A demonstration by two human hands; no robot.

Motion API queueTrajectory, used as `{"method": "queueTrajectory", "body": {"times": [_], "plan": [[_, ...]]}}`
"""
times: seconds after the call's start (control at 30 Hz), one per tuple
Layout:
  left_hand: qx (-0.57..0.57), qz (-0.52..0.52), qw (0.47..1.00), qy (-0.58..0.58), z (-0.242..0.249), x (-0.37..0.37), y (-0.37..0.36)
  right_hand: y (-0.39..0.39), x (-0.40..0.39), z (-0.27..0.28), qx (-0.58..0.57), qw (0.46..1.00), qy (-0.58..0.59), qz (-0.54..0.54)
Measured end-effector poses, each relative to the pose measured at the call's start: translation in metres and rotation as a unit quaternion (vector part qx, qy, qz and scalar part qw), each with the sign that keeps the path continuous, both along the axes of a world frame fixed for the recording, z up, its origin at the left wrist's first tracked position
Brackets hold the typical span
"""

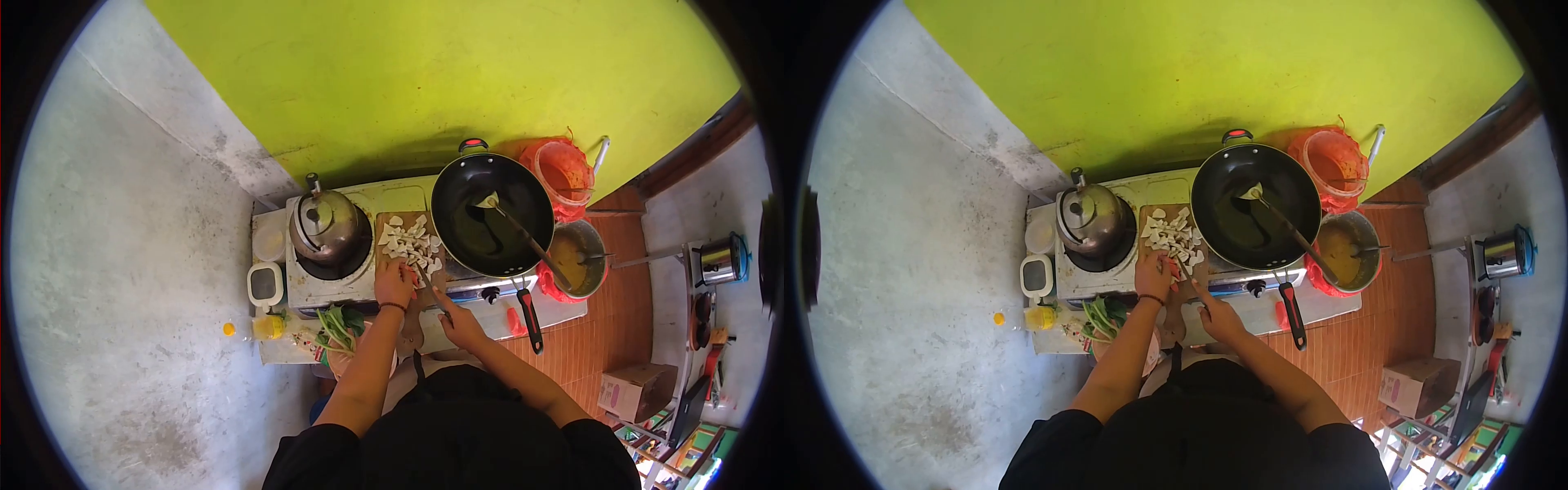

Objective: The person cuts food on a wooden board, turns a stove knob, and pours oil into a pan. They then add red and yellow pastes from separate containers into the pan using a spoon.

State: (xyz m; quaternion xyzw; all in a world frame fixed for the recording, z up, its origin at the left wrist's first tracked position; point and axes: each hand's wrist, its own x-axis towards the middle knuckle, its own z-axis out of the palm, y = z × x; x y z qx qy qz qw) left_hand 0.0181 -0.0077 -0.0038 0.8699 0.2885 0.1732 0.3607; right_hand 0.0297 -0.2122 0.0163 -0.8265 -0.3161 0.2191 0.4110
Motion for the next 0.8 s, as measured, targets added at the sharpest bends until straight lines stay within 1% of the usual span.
{"method": "queueTrajectory", "body": {"times": [0.07, 0.17, 0.27, 0.3, 0.4, 0.5, 0.57, 0.63, 0.73, 0.8], "plan": [[-0.030, -0.032, 0.999, 0.010, 0.000, 0.014, 0.004, -0.004, 0.003, 0.003, -0.009, 1.000, 0.001, -0.005], [0.061, -0.070, 0.995, -0.035, -0.006, 0.036, 0.005, -0.008, 0.008, 0.011, -0.026, 1.000, 0.010, -0.011], [0.067, -0.092, 0.993, -0.037, -0.003, 0.057, 0.004, -0.012, 0.013, 0.007, -0.018, 1.000, 0.010, -0.016], [0.044, -0.108, 0.993, 0.014, 0.007, 0.064, 0.003, -0.013, 0.015, 0.007, -0.016, 1.000, 0.013, -0.022], [0.135, -0.133, 0.979, 0.069, 0.011, 0.078, 0.002, -0.016, 0.019, 0.009, -0.014, 0.999, 0.019, -0.031], [0.155, -0.130, 0.978, 0.047, -0.002, 0.082, 0.008, -0.019, 0.022, 0.010, -0.020, 0.999, 0.029, -0.025], [0.122, -0.113, 0.985, 0.045, -0.008, 0.078, 0.011, -0.019, 0.024, 0.012, -0.026, 0.999, 0.041, -0.021], [0.110, -0.090, 0.988, 0.061, 0.003, 0.071, 0.009, -0.020, 0.027, 0.015, -0.031, 0.998, 0.055, -0.014], [0.126, -0.104, 0.986, 0.024, 0.000, 0.061, 0.017, -0.020, 0.028, 0.011, -0.012, 0.999, 0.051, -0.014], [0.120, -0.090, 0.989, 0.010, -0.001, 0.055, 0.020, -0.020, 0.029, 0.008, -0.001, 0.999, 0.042, -0.015]]}}
